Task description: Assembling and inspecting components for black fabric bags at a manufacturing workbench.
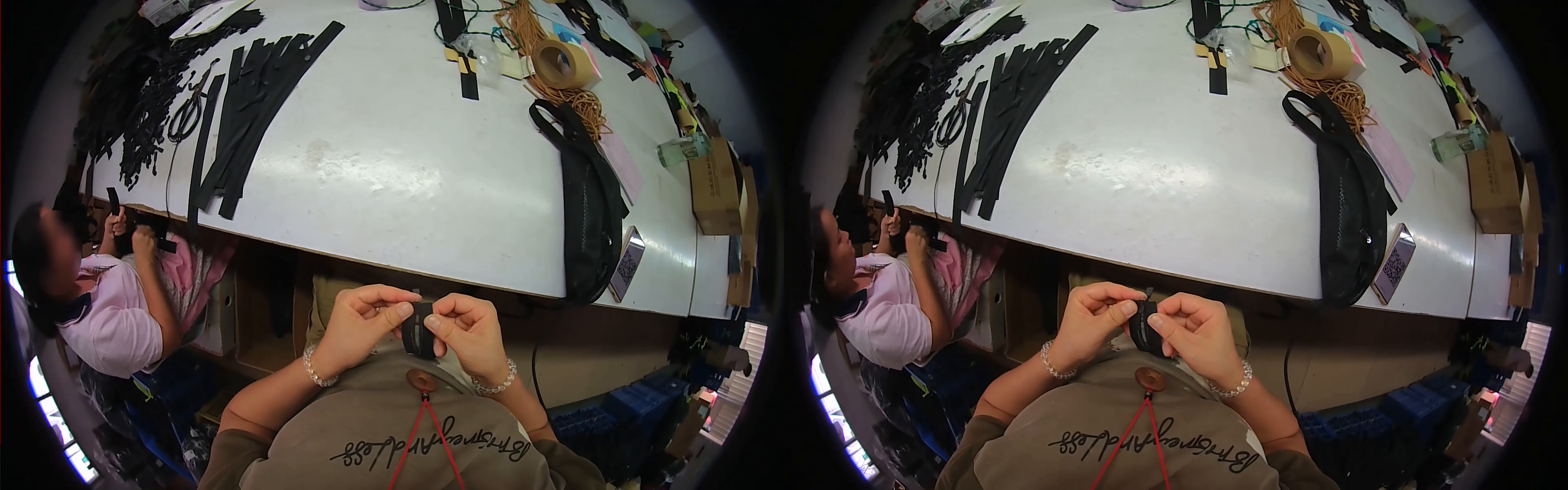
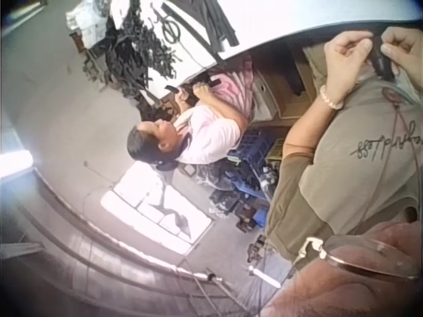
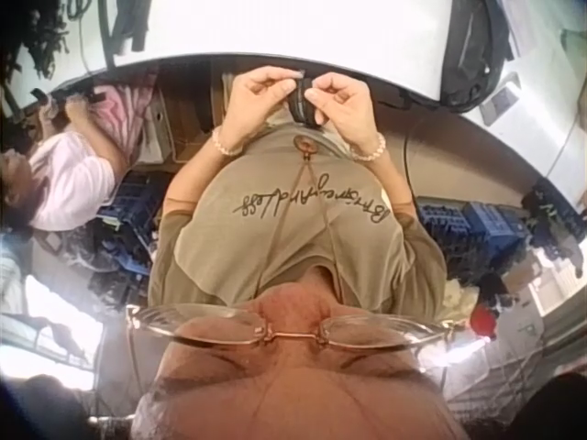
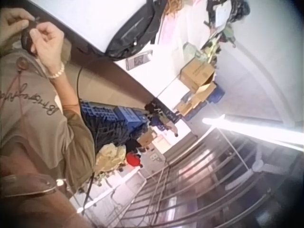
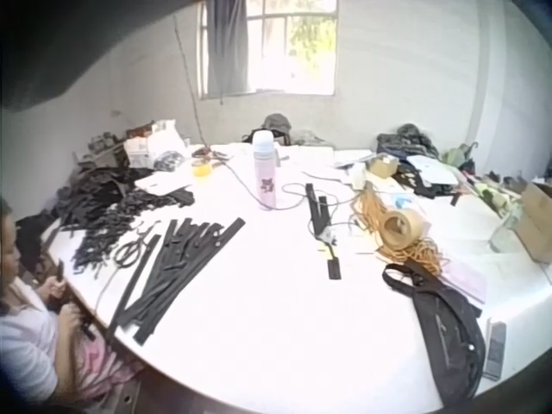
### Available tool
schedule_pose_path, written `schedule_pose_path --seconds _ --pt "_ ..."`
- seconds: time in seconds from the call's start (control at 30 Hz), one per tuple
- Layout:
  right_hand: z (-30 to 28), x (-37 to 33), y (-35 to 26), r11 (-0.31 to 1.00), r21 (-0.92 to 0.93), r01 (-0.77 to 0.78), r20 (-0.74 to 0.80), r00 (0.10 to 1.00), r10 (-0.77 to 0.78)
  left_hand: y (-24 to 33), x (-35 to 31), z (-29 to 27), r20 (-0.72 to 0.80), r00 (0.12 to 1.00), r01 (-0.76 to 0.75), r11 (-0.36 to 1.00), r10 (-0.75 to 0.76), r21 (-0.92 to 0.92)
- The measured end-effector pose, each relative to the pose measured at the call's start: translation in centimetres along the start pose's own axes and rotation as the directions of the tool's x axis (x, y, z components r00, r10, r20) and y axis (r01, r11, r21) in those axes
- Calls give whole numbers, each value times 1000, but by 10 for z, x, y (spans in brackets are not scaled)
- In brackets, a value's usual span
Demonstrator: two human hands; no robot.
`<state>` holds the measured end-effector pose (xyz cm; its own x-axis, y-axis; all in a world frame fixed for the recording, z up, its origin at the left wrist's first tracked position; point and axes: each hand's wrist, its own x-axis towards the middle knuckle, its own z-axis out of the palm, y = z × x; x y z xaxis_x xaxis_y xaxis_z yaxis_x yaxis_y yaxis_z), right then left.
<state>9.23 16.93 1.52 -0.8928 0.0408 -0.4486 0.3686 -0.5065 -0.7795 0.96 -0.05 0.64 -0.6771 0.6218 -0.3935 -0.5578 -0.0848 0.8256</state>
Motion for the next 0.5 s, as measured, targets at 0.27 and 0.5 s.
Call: schedule_pose_path --seconds 0.27,0.5 --pt "0 -2 12 984 -52 169 41 985 -167 11 -7 4 54 951 -309 918 305 248" --pt "-2 3 18 918 -71 391 96 918 -384 15 -6 1 160 900 -434 793 406 426"
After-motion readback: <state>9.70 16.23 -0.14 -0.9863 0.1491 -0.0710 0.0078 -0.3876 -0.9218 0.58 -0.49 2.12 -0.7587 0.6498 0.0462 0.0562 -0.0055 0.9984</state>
